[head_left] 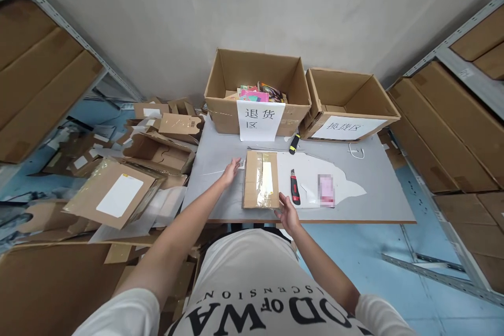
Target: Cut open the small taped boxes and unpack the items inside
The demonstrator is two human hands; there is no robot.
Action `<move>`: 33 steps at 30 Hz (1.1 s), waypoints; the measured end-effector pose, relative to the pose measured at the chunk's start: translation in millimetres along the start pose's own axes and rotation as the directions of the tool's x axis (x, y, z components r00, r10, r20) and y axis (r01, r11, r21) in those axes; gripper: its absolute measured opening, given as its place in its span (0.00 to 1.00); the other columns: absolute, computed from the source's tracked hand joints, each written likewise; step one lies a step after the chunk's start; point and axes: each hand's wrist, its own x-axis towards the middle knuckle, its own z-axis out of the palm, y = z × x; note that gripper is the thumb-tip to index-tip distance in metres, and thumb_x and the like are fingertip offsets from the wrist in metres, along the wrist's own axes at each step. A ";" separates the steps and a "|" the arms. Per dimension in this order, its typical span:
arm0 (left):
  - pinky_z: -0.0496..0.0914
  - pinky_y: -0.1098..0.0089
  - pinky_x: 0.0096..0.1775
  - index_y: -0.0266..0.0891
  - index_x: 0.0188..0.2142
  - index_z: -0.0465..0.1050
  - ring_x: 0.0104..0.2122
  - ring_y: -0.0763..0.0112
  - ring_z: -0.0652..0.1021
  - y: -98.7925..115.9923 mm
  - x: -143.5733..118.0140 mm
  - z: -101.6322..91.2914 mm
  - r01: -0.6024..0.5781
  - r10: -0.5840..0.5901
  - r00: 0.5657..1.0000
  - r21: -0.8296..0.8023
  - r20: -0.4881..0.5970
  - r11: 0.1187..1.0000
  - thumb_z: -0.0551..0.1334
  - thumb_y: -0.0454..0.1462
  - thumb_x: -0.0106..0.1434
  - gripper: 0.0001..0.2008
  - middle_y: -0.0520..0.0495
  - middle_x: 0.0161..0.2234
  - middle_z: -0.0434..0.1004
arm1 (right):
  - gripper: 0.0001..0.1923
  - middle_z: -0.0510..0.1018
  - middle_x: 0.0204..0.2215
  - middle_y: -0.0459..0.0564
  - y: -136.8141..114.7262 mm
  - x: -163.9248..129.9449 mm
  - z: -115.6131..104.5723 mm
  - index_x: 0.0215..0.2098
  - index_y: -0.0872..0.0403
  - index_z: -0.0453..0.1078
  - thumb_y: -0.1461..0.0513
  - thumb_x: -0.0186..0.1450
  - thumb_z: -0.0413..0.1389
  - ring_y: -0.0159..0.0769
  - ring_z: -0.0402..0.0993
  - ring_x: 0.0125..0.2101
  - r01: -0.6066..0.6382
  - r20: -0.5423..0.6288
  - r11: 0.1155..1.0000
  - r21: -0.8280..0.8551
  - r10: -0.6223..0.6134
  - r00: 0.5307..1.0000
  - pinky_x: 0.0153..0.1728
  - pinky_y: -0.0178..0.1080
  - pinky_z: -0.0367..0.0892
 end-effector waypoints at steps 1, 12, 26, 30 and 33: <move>0.49 0.54 0.62 0.41 0.62 0.58 0.65 0.56 0.52 7.9 9.1 0.0 0.009 -0.009 1.000 0.019 0.014 1.000 0.39 0.58 0.65 0.36 0.41 0.67 0.46 | 0.32 0.59 0.64 0.50 3.9 -4.8 -2.9 0.57 0.46 0.65 0.40 0.61 0.48 0.47 0.56 0.61 -0.061 -0.018 0.997 0.037 0.062 0.998 0.50 0.52 0.64; 0.51 0.58 0.61 0.40 0.59 0.64 0.65 0.53 0.53 38.4 52.4 14.3 0.062 -0.098 0.975 0.178 0.199 0.982 0.37 0.65 0.59 0.44 0.41 0.62 0.58 | 0.29 0.73 0.51 0.51 23.9 -23.5 2.5 0.52 0.47 0.65 0.39 0.62 0.46 0.43 0.72 0.50 -0.323 0.103 0.856 0.403 0.308 0.946 0.49 0.47 0.66; 0.57 0.59 0.60 0.36 0.45 0.76 0.58 0.53 0.68 29.6 30.4 -5.0 -0.138 0.128 0.980 0.058 0.154 0.989 0.49 0.63 0.58 0.37 0.40 0.51 0.75 | 0.28 0.76 0.48 0.53 -0.3 -9.5 -5.8 0.47 0.47 0.70 0.40 0.64 0.41 0.40 0.68 0.53 -0.219 0.126 0.953 0.211 0.196 0.972 0.46 0.46 0.69; 0.55 0.58 0.61 0.37 0.49 0.74 0.60 0.53 0.64 31.9 -2.4 -18.3 -0.183 0.180 0.979 0.026 0.099 0.983 0.51 0.62 0.59 0.36 0.41 0.54 0.72 | 0.31 0.76 0.47 0.54 -29.8 7.8 -9.8 0.49 0.48 0.69 0.39 0.63 0.40 0.42 0.70 0.51 -0.187 0.122 0.982 0.039 0.181 0.976 0.46 0.46 0.69; 0.54 0.57 0.61 0.37 0.53 0.71 0.61 0.53 0.62 25.0 -29.8 -25.1 -0.195 0.195 0.980 -0.003 0.046 0.981 0.51 0.64 0.56 0.39 0.39 0.58 0.67 | 0.33 0.76 0.47 0.55 -54.7 26.3 -9.6 0.53 0.47 0.66 0.38 0.63 0.39 0.43 0.70 0.52 -0.168 0.111 0.980 -0.103 0.179 0.978 0.48 0.48 0.67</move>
